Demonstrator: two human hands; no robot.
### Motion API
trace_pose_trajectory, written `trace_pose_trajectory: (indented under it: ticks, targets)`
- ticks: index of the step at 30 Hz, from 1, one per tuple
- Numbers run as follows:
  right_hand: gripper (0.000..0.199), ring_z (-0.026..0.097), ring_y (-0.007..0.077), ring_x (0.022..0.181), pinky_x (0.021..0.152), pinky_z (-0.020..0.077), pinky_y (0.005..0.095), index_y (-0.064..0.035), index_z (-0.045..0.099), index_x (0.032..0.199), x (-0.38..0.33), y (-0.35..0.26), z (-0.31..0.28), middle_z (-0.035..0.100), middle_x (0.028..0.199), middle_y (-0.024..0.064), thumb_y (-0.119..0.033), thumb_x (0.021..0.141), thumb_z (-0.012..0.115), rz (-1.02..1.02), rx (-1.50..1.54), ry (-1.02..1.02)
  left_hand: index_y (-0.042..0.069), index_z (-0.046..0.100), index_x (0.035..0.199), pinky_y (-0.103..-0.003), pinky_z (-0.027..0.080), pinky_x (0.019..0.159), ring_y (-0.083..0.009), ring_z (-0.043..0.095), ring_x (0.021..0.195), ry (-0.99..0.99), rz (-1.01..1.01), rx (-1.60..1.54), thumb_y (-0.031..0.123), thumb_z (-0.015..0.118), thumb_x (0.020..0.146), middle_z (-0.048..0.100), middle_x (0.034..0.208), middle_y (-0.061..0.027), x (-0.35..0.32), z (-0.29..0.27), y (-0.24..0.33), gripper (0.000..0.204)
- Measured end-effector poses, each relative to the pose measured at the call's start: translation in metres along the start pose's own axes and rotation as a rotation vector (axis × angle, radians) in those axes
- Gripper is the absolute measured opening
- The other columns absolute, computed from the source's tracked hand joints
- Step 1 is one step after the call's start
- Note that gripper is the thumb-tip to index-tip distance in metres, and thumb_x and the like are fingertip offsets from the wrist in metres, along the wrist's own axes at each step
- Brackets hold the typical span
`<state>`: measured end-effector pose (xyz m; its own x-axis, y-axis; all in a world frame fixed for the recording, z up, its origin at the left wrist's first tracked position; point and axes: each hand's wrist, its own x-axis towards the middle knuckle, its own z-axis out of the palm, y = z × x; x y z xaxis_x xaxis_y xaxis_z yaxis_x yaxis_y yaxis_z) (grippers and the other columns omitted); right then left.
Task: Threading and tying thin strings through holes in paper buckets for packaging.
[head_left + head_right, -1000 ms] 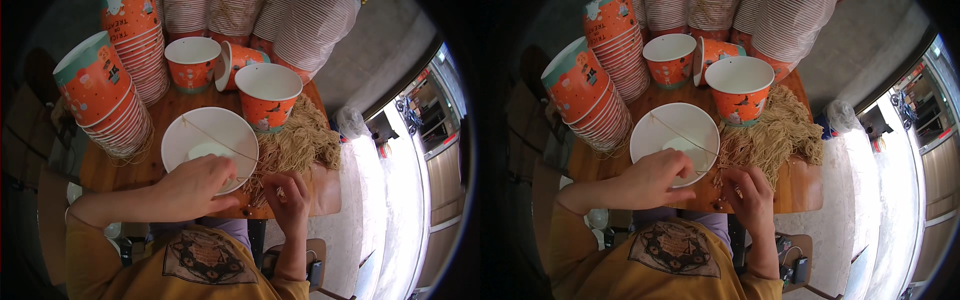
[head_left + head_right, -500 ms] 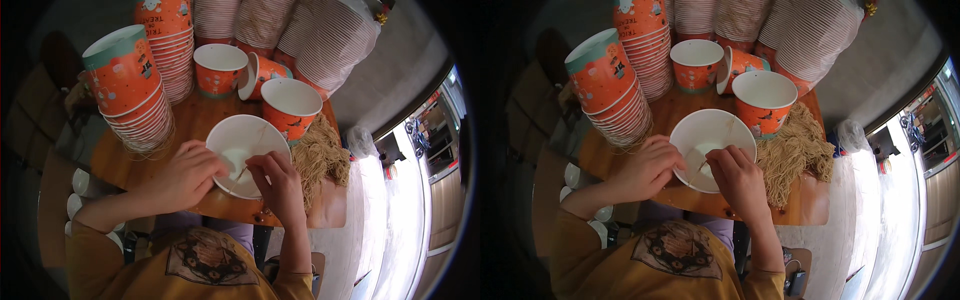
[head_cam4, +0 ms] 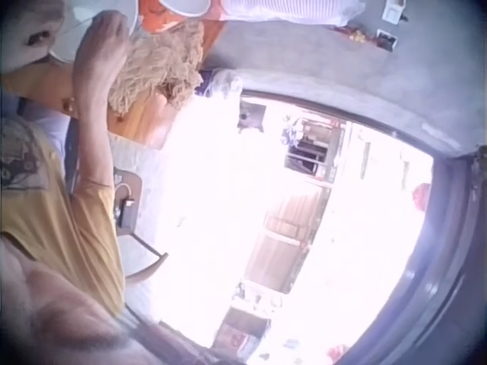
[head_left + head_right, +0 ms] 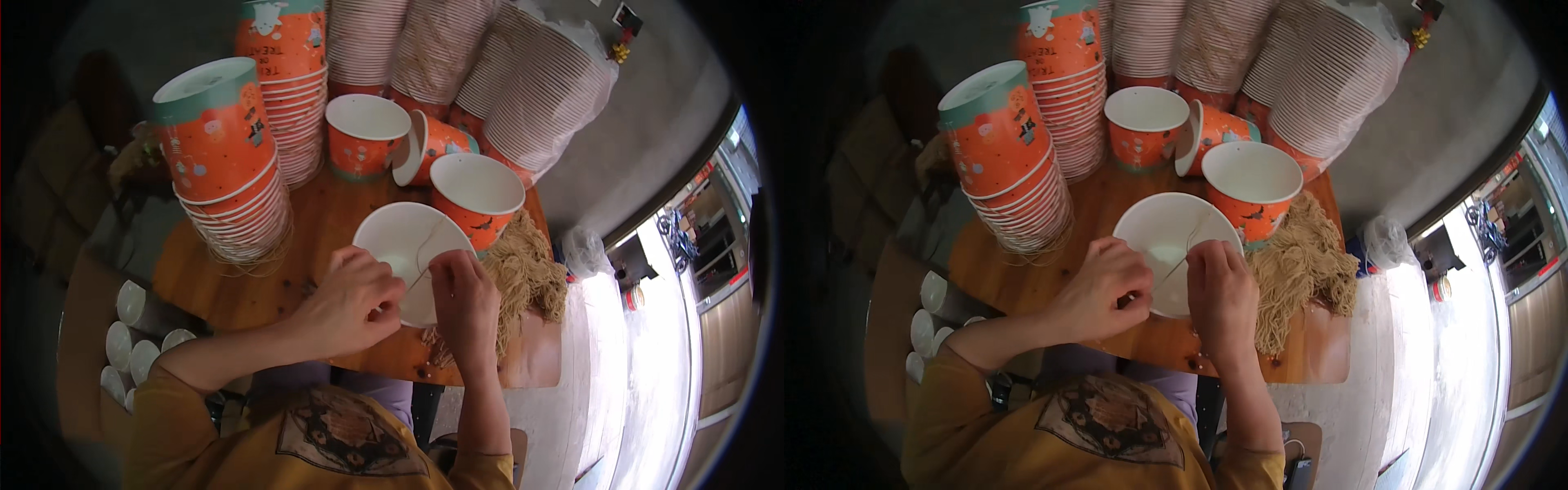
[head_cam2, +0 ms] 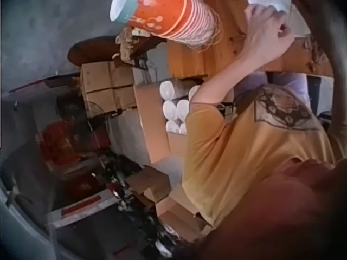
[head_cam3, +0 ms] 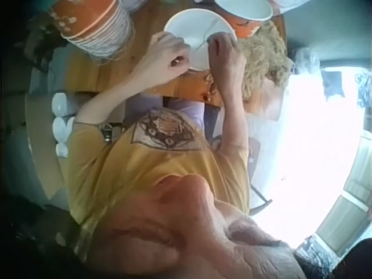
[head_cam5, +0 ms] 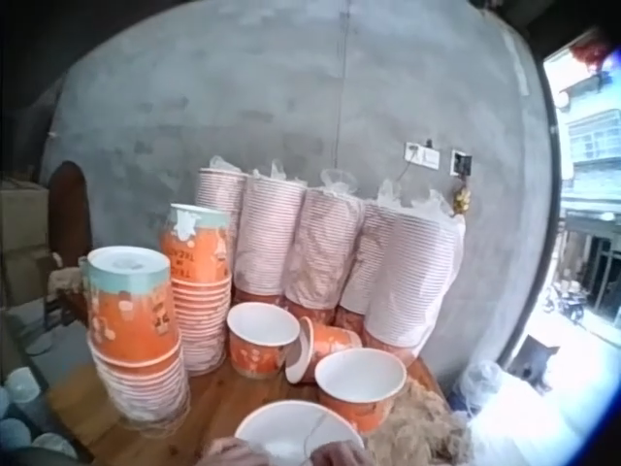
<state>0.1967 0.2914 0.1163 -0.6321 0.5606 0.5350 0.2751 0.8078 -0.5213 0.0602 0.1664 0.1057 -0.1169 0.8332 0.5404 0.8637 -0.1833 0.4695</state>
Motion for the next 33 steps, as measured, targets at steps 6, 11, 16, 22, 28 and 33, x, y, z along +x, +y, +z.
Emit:
trace_pose_trajectory:
  ticks: [6,11,16,22,28,33]
  targets:
    - [0.004,0.061,0.0368,0.076,0.064,0.0487,0.0465,-0.0064,0.055,0.086,0.003,0.001,0.001,0.061,0.083,0.0128,-0.010,0.088,0.056,0.030,-0.064,-0.101,0.005,0.053,0.082,-0.041,0.041,0.083,-0.0301,0.053,0.085,0.042,0.233,-0.062,0.013,0.066,0.073,0.050,0.087,-0.0102,-0.012,0.003,-0.003,0.018]
    - [0.006,0.061,0.0373,0.078,0.065,0.0485,0.0475,-0.0059,0.056,0.085,0.005,0.001,0.005,0.062,0.083,0.0133,-0.011,0.088,0.055,0.045,-0.108,-0.148,0.003,0.053,0.090,-0.040,0.043,0.085,-0.0310,0.053,0.087,-0.025,0.358,0.141,0.017,0.065,0.080,0.050,0.092,-0.0117,-0.017,0.000,-0.009,0.021]
    - [0.007,0.061,0.0324,0.073,0.066,0.0489,0.0428,-0.0052,0.062,0.088,0.007,-0.008,-0.005,0.061,0.079,0.0128,-0.012,0.086,0.059,0.080,0.024,-0.122,0.003,0.053,0.090,-0.040,0.045,0.082,-0.0305,0.052,0.089,-0.082,0.422,0.025,0.016,0.061,0.085,0.049,0.094,-0.0110,-0.017,-0.019,-0.017,0.016]
    - [0.023,0.056,0.0144,0.069,0.059,0.0432,0.0269,-0.0028,0.066,0.097,-0.006,-0.057,-0.067,0.061,0.077,0.0052,-0.020,0.083,0.072,0.005,0.274,-0.790,0.003,0.053,0.098,-0.038,0.046,0.075,-0.0316,0.054,0.089,-0.145,0.238,-0.269,0.014,0.062,0.090,0.046,0.093,-0.0134,-0.033,-0.093,-0.019,0.016]
    - [0.019,0.049,0.0045,0.054,0.051,0.0373,0.0197,-0.0050,0.058,0.086,0.042,-0.108,0.008,0.056,0.066,-0.0015,-0.022,0.092,0.062,0.179,0.868,-0.711,0.002,0.054,0.117,-0.034,0.047,0.093,-0.0168,0.060,0.100,0.332,-0.033,-0.846,0.009,0.059,0.091,0.055,0.119,-0.0092,-0.054,-0.210,-0.021,0.027]
    - [0.024,0.041,0.0069,0.048,0.046,0.0321,0.0220,-0.0107,0.052,0.079,0.124,-0.150,0.099,0.046,0.057,-0.0036,-0.028,0.094,0.059,0.164,1.530,-0.502,-0.006,0.053,0.121,-0.037,0.042,0.105,-0.0215,0.057,0.112,1.227,0.114,-0.043,0.015,0.041,0.101,0.059,0.117,-0.0148,-0.107,-0.289,-0.032,0.031]
